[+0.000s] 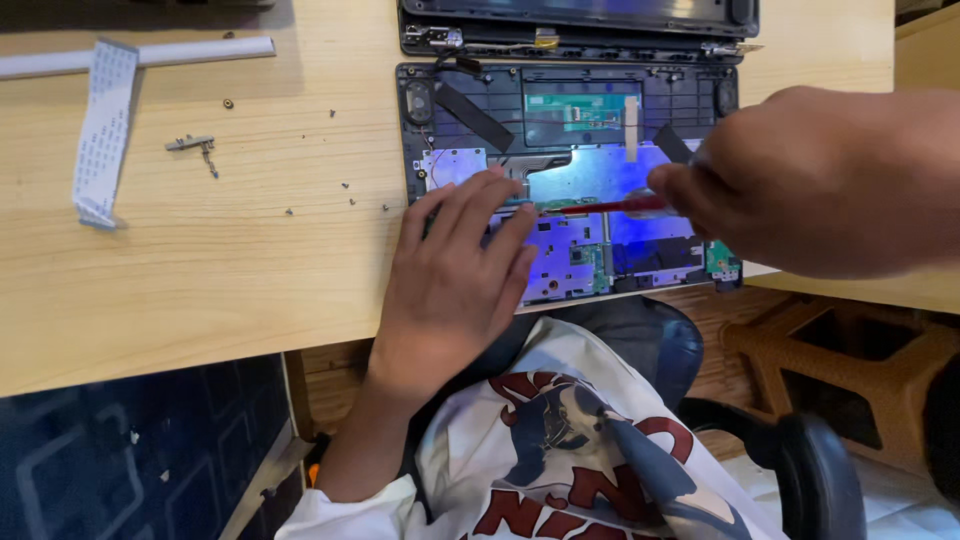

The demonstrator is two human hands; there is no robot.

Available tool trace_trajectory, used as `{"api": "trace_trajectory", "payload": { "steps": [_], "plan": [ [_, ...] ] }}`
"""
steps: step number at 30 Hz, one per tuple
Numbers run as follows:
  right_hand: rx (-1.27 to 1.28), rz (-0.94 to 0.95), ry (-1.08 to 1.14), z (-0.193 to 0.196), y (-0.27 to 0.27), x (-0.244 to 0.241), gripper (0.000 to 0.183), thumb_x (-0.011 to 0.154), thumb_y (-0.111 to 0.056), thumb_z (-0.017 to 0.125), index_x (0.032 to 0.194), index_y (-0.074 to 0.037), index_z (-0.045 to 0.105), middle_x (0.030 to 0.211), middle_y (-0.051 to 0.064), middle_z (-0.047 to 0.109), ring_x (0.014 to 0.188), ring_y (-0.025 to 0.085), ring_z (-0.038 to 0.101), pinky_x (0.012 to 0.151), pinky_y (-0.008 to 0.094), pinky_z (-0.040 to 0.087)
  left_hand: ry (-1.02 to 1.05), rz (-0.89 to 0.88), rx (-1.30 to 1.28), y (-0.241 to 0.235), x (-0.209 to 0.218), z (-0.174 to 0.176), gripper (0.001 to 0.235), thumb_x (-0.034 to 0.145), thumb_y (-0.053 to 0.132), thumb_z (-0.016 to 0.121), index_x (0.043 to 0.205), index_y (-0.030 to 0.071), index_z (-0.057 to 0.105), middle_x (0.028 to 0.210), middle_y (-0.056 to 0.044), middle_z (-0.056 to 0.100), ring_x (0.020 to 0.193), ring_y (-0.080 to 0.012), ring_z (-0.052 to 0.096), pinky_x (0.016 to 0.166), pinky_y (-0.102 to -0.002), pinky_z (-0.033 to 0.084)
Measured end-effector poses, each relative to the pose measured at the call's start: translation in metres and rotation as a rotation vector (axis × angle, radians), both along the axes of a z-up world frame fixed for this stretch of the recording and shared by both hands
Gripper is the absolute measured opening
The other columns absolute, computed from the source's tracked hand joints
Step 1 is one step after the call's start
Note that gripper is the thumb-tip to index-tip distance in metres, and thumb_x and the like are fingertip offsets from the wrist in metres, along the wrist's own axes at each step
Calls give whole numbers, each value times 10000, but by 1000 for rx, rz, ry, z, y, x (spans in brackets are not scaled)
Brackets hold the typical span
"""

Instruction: The person uses a red screwdriver to remove screws from the internal chassis of a disassembled laptop. They carefully unscrew fasteners from the motherboard area and place them on the table, then proceed to remove a metal bracket from the laptop's interior.

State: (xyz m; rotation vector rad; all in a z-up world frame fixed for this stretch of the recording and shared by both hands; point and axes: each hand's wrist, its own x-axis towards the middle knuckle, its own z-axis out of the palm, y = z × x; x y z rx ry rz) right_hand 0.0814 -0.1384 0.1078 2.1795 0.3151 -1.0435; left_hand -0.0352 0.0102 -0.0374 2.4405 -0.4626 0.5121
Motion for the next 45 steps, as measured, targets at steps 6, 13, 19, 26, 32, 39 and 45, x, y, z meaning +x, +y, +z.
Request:
{"api": "trace_trajectory", "payload": {
  "steps": [6,13,19,26,32,39,45],
  "plan": [
    [171,-51,-86,28,7,-37,505,980,-561,354,1073,-84,489,893,266,689,823,456,673,710,501,481,-24,6,-60,-1,-3,-2,179,920,133,637,1088,84,599,1211,-100,588,1225,-288,553,946,-418,378],
    [315,936,-114,23,-5,-36,90,911,-101,518,983,-146,488,750,48,600,547,349,697,405,420,478,2,10,-49,-4,-6,-1,165,920,143,618,1073,82,614,1220,-92,592,1194,-296,567,926,-433,391],
    [234,1017,11,27,14,-32,91,912,-64,533,874,-144,512,647,7,604,518,283,654,418,374,453,10,3,-56,-3,-5,-2,168,919,137,615,1070,64,608,1225,-103,585,1213,-296,555,957,-437,388],
    [99,735,-119,-2,23,-6,390,969,-516,422,928,-171,598,642,82,665,548,249,663,482,339,450,19,6,-16,0,-4,-5,194,963,157,570,1127,59,603,1265,-97,570,1267,-262,512,1014,-414,352],
    [179,561,-266,-31,-7,5,496,1057,-553,395,719,-253,601,492,12,561,471,176,580,547,287,432,16,27,3,3,-2,-5,242,925,164,695,1129,51,631,1257,-112,597,1254,-257,503,1032,-419,391],
    [116,24,-198,-18,6,-3,496,978,-461,413,666,-176,674,491,56,664,559,216,639,627,316,462,28,32,48,2,0,-4,215,961,184,630,1131,53,615,1243,-97,590,1251,-238,510,1047,-404,376],
    [487,-523,-228,-10,8,-22,331,963,-393,498,981,-64,472,721,101,601,605,257,532,553,402,364,34,31,-1,1,-2,-1,216,919,118,661,1117,50,609,1243,-97,582,1253,-242,504,1039,-422,372]
  ]
}}
